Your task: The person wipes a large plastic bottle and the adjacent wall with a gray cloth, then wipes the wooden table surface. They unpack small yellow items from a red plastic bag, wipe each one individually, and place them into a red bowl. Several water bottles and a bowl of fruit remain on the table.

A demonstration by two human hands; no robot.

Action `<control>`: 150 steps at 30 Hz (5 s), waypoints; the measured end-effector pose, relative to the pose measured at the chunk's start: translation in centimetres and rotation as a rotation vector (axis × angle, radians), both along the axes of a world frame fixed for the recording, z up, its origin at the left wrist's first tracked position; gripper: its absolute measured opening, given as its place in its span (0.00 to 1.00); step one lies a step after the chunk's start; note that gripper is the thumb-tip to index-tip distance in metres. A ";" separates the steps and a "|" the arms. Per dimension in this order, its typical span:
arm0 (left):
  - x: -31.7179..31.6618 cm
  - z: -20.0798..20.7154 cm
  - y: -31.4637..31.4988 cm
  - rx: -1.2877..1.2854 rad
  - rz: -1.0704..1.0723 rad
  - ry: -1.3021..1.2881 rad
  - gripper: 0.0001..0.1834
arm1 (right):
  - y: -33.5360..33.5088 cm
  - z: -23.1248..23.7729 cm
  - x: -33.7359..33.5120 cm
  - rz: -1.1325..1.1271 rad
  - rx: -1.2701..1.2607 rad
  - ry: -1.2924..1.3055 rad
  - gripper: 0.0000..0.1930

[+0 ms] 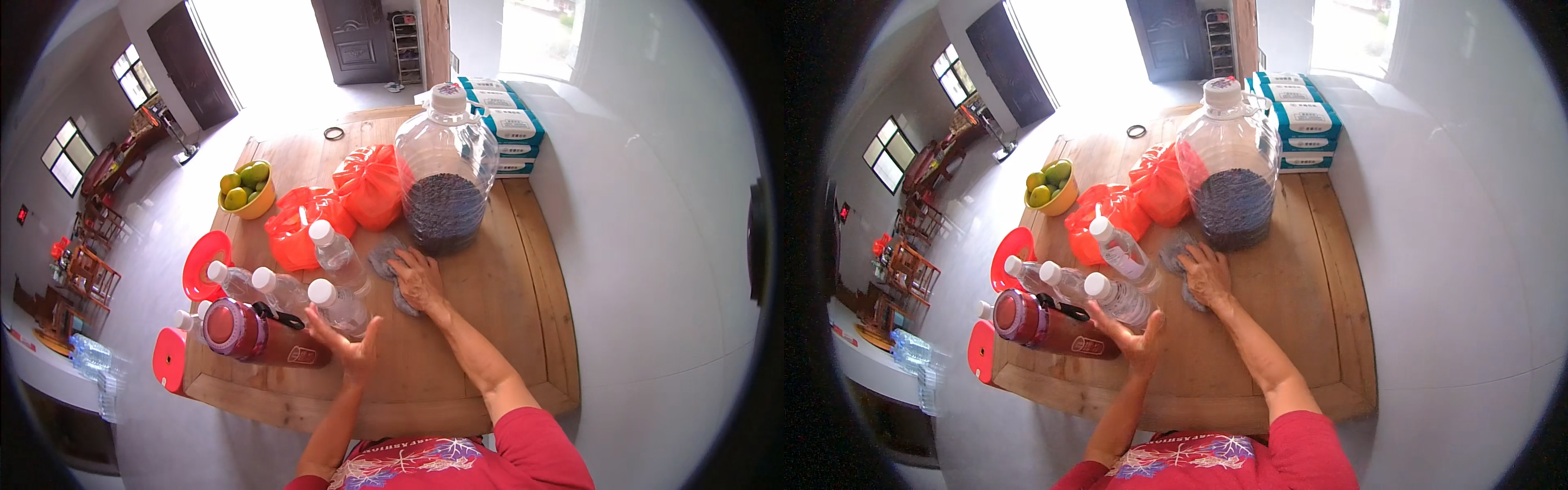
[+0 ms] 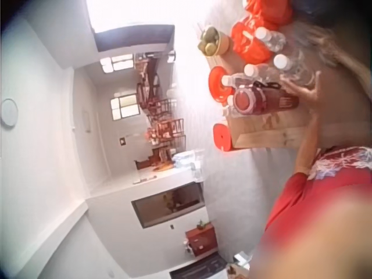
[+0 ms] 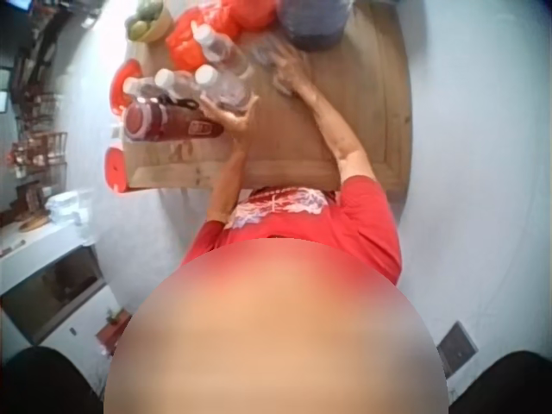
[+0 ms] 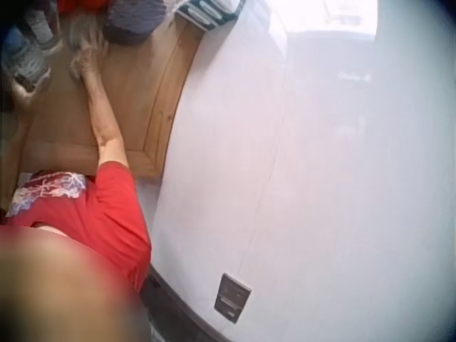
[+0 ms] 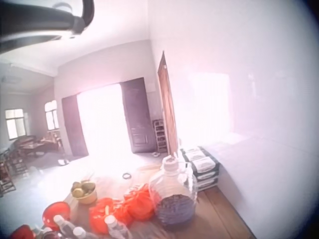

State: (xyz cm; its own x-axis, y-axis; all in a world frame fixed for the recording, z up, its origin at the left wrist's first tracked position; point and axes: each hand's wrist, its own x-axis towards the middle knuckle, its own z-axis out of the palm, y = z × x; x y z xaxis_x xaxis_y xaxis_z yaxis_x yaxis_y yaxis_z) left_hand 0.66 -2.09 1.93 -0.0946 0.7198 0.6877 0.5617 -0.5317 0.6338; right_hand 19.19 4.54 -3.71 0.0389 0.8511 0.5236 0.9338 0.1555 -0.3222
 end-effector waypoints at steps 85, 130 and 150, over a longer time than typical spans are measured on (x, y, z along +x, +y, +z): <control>10.6 20.9 -7.0 0.075 -0.727 0.100 0.34 | -15.8 24.0 12.1 0.479 -0.001 0.961 0.14; 11.0 20.8 -7.7 0.017 -0.622 0.189 0.36 | -14.7 -2.4 15.0 0.126 -0.115 0.851 0.10; 11.3 20.9 -7.4 0.039 -0.567 0.193 0.35 | -21.3 18.9 6.4 0.157 0.576 0.744 0.23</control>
State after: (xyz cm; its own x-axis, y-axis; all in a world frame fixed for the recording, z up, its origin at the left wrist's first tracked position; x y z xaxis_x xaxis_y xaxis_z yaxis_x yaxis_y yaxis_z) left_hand 11.93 -9.54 22.82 0.4261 0.5953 0.6812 0.2870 -0.8031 0.5222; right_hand 25.60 -16.78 15.22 0.4383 0.4943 0.7507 0.4752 0.5815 -0.6604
